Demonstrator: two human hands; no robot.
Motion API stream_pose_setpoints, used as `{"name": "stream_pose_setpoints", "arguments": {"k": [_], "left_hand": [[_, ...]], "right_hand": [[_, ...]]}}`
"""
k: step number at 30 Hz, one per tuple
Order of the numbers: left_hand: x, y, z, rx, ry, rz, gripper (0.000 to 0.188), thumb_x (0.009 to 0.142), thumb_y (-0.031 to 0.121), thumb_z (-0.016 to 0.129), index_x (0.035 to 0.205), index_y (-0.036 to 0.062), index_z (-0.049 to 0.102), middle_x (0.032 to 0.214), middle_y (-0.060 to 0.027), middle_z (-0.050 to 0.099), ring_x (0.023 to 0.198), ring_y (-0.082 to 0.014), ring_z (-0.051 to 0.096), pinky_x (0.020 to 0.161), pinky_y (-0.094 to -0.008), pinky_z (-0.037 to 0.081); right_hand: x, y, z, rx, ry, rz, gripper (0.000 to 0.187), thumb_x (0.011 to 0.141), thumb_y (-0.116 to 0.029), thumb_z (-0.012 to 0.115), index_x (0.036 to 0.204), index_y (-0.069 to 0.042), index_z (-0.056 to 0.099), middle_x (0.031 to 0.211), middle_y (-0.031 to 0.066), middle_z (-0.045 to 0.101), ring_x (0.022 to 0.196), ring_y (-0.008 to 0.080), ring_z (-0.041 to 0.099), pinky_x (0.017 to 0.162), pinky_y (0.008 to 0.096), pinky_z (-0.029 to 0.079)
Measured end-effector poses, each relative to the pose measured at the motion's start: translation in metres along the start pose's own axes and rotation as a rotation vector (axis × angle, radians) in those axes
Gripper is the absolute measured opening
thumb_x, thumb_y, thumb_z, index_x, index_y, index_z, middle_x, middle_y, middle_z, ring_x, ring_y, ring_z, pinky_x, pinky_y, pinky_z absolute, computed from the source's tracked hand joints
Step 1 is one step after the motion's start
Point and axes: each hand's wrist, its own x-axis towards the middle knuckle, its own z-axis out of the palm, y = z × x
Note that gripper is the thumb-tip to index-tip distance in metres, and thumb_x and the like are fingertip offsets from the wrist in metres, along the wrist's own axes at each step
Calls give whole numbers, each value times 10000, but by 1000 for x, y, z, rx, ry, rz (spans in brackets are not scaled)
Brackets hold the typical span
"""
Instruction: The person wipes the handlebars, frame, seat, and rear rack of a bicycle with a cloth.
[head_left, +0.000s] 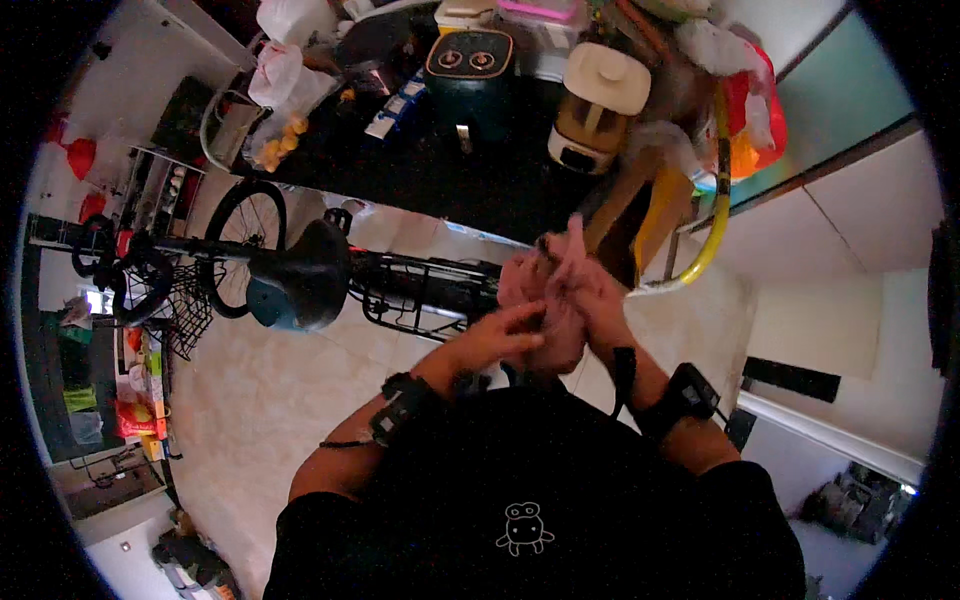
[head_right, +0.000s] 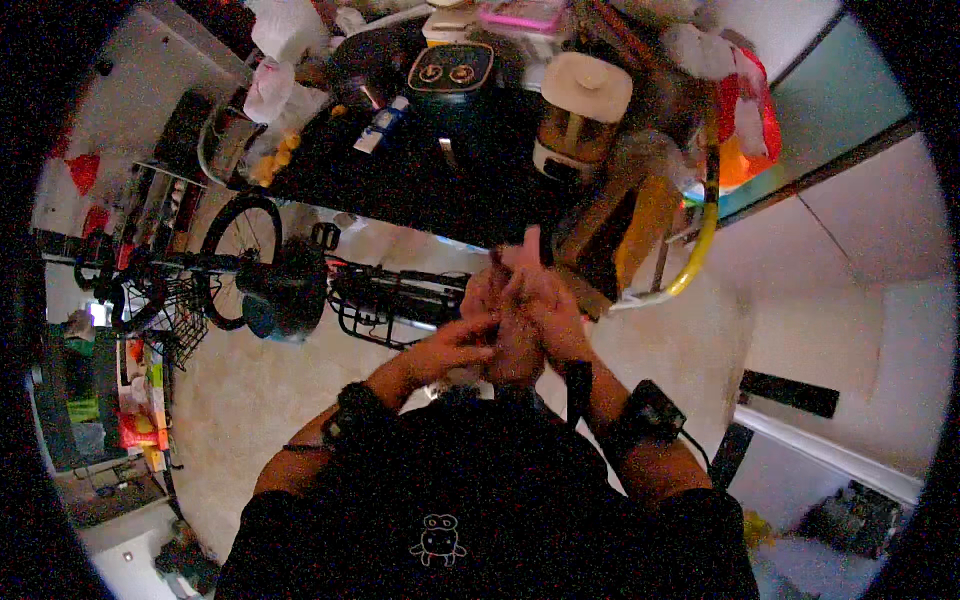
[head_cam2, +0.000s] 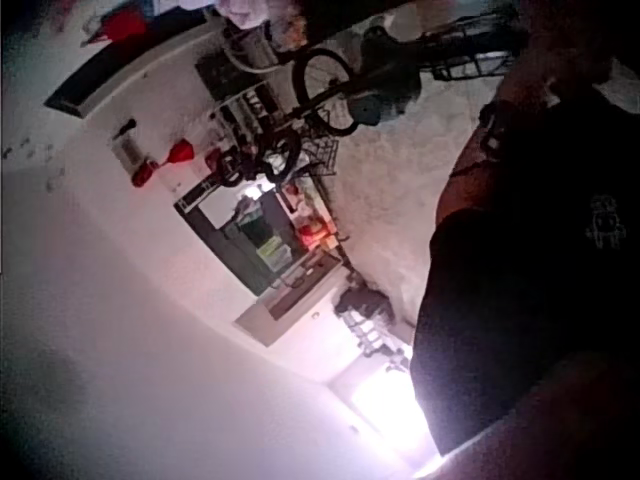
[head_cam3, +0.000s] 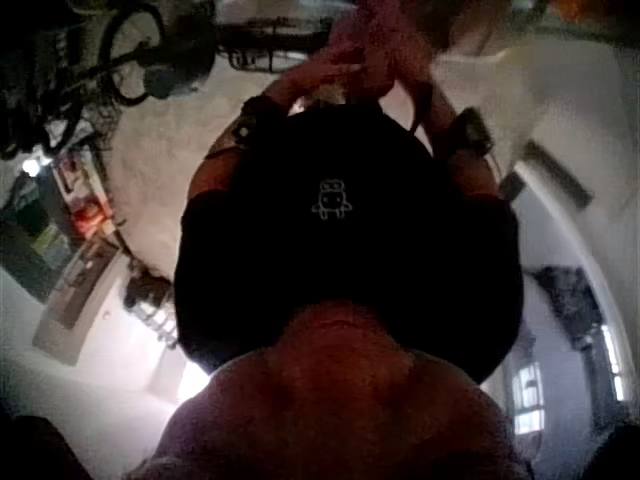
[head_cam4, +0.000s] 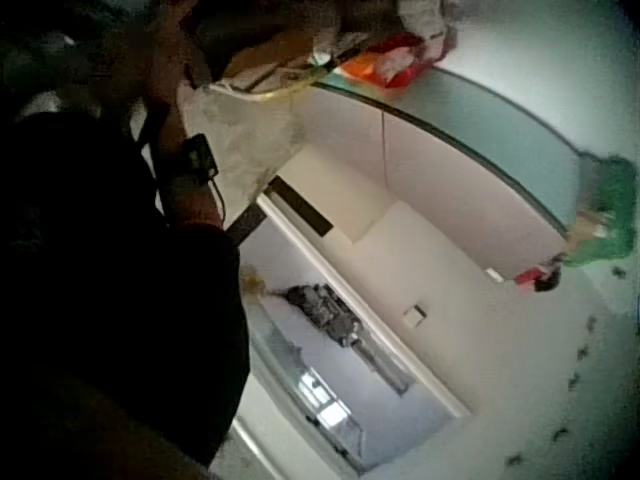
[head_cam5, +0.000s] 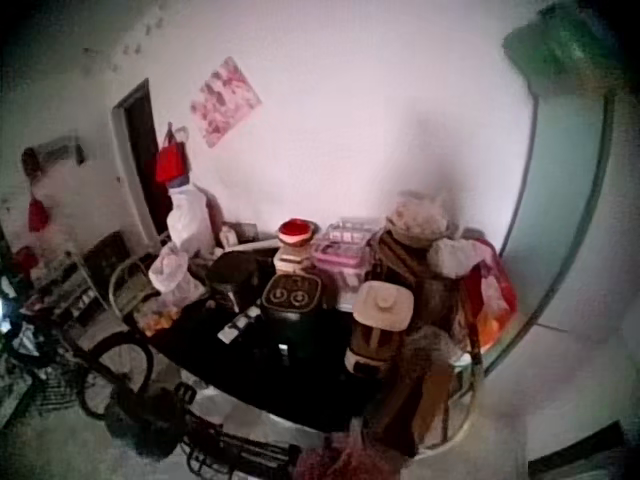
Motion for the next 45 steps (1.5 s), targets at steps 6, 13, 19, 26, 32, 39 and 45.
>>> {"name": "stream_pose_setpoints", "arguments": {"k": [6, 13, 19, 26, 32, 39, 45], "left_hand": [[-43, -49, -66, 444, 535, -52, 551, 764, 208, 627, 1253, 71, 414, 1228, -156, 463, 1142, -243, 443, 959, -354, 339], [-53, -102, -43, 1304, 541, -461, 1096, 575, 555, 699, 1391, 119, 112, 1438, -185, 18, 1286, -467, -41, 903, -704, 95], [-53, -121, -49, 1368, 586, -401, 986, 626, 502, 695, 1378, 115, 188, 1442, -163, 35, 1278, -478, -66, 887, -721, 38], [-54, -117, -56, 1281, 546, -375, 838, 679, 418, 694, 1351, 131, 282, 1440, -144, 66, 1272, -472, -120, 879, -719, -27], [-52, -123, -61, 1311, 531, -344, 781, 704, 461, 652, 1338, 153, 319, 1437, -129, 94, 1274, -462, -129, 880, -720, -23], [-54, -128, -64, 1273, 498, -310, 725, 730, 453, 625, 1332, 172, 335, 1437, -107, 113, 1276, -452, -133, 888, -715, -24], [-84, -151, -84, 1246, 609, 52, 622, 789, 194, 590, 1342, 138, 310, 1432, -135, 131, 1310, -394, 45, 989, -596, 65]], "right_hand": [[37, -39, -49, -417, 216, -300, 531, 677, -56, 528, 1200, -39, 438, 1135, 130, 509, 1045, 265, 498, 878, 342, 414], [-5, 28, -19, -1270, -180, -261, 539, 740, -120, 479, 1269, -120, 370, 1347, 192, 272, 1181, 387, 353, 978, 387, 313], [-56, 17, -16, -1073, -94, -43, 508, 763, -152, 505, 1260, -178, 405, 1377, 179, 221, 1194, 397, 342, 942, 402, 362], [-90, 42, -85, -997, -295, 27, 437, 760, -181, 533, 1190, -129, 475, 1271, 152, 406, 1140, 325, 433, 931, 373, 377], [-52, 30, -96, -709, 109, -120, 497, 735, -142, 501, 1218, -50, 433, 1153, 139, 521, 1036, 250, 515, 883, 328, 410], [-74, 62, -10, -1085, 82, -211, 623, 725, -142, 505, 1317, -97, 317, 1221, 205, 437, 1104, 357, 436, 918, 365, 367], [-105, 79, 18, -1069, 172, 110, 632, 742, -177, 531, 1331, -136, 303, 1104, 223, 504, 997, 395, 484, 855, 375, 404]]}}
